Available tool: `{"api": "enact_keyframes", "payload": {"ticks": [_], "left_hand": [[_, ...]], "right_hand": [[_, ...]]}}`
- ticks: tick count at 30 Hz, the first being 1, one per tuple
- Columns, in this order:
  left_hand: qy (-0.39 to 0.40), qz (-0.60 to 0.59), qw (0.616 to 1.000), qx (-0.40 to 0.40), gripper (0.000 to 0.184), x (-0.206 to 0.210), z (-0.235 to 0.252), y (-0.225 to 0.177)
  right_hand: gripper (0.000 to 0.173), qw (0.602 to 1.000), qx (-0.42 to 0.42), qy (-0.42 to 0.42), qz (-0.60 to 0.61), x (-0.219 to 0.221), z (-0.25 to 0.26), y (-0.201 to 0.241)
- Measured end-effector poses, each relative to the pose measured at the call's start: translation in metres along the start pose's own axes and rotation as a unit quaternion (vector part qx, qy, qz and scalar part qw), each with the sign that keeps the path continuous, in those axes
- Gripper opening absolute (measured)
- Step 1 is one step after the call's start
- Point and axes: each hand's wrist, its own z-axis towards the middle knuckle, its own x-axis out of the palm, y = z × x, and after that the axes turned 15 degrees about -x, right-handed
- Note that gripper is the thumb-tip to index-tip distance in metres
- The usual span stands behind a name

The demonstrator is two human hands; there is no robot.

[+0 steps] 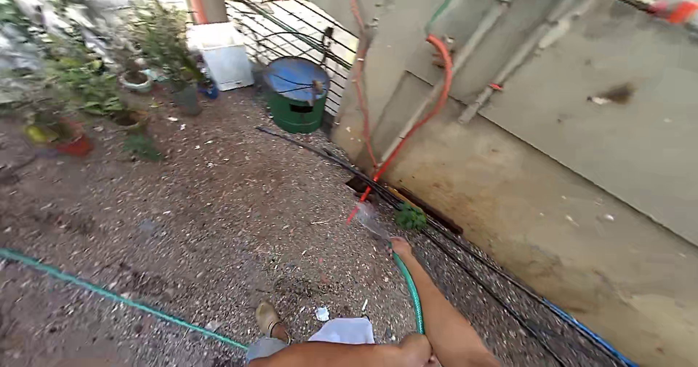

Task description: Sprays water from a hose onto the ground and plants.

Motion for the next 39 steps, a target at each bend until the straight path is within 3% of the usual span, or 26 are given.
{"api": "enact_keyframes", "payload": {"ticks": [3, 5, 7, 10, 12, 14, 19, 23, 25, 27, 29, 32, 35, 39], "left_hand": [[-0.011, -0.054, 0.997, 0.058, 0.04, -0.056, -0.055, -0.008], [0.015, -0.075, 0.99, 0.116, 0.04, -0.095, -0.086, -0.012], [0.06, -0.093, 0.977, 0.182, 0.043, -0.133, -0.112, -0.024], [0.079, -0.093, 0.967, 0.225, 0.043, -0.161, -0.152, -0.031], [0.075, -0.065, 0.964, 0.248, 0.043, -0.169, -0.176, -0.028], [0.069, -0.066, 0.96, 0.263, 0.045, -0.179, -0.194, -0.027], [0.046, -0.145, 0.944, 0.293, 0.046, -0.251, -0.239, -0.024], [0.037, -0.178, 0.938, 0.296, 0.049, -0.32, -0.281, -0.024], [0.042, -0.175, 0.933, 0.312, 0.05, -0.358, -0.307, -0.023], [0.059, -0.172, 0.927, 0.329, 0.047, -0.405, -0.335, -0.018], [0.082, -0.186, 0.92, 0.336, 0.032, -0.452, -0.365, -0.008], [0.107, -0.193, 0.911, 0.349, 0.026, -0.517, -0.419, -0.003], [0.153, -0.129, 0.913, 0.356, 0.015, -0.539, -0.462, -0.004], [0.136, -0.017, 0.925, 0.354, 0.025, -0.571, -0.525, -0.01]], "right_hand": [[0.042, 0.988, -0.018, -0.023, -0.15, 0.06, -0.008, 0.042], [0.047, 0.964, 0.001, -0.006, -0.264, 0.067, -0.024, 0.033], [0.041, 0.955, -0.016, -0.017, -0.294, 0.062, -0.043, 0.022], [0.034, 0.986, -0.039, -0.053, -0.152, 0.082, -0.051, 0.037], [0.025, 0.994, -0.072, 0.042, -0.068, 0.121, -0.052, 0.075], [0.025, 0.988, -0.067, 0.107, -0.086, 0.177, -0.031, 0.115], [0.04, 0.977, -0.114, 0.034, -0.178, 0.286, -0.01, 0.198], [0.039, 0.966, -0.102, 0.085, -0.222, 0.365, 0.006, 0.232], [0.029, 0.981, -0.066, 0.093, -0.157, 0.413, 0.012, 0.246], [0.009, 0.997, -0.011, 0.077, 0.014, 0.463, 0.013, 0.269], [0.009, 0.991, 0.019, 0.07, 0.116, 0.497, 0.024, 0.302], [0.011, 0.99, -0.026, 0.08, 0.115, 0.543, 0.037, 0.398], [0.007, 0.994, -0.025, 0.038, 0.1, 0.564, 0.015, 0.49], [0.015, 0.996, -0.055, 0.071, -0.029, 0.604, 0.034, 0.581]]}}
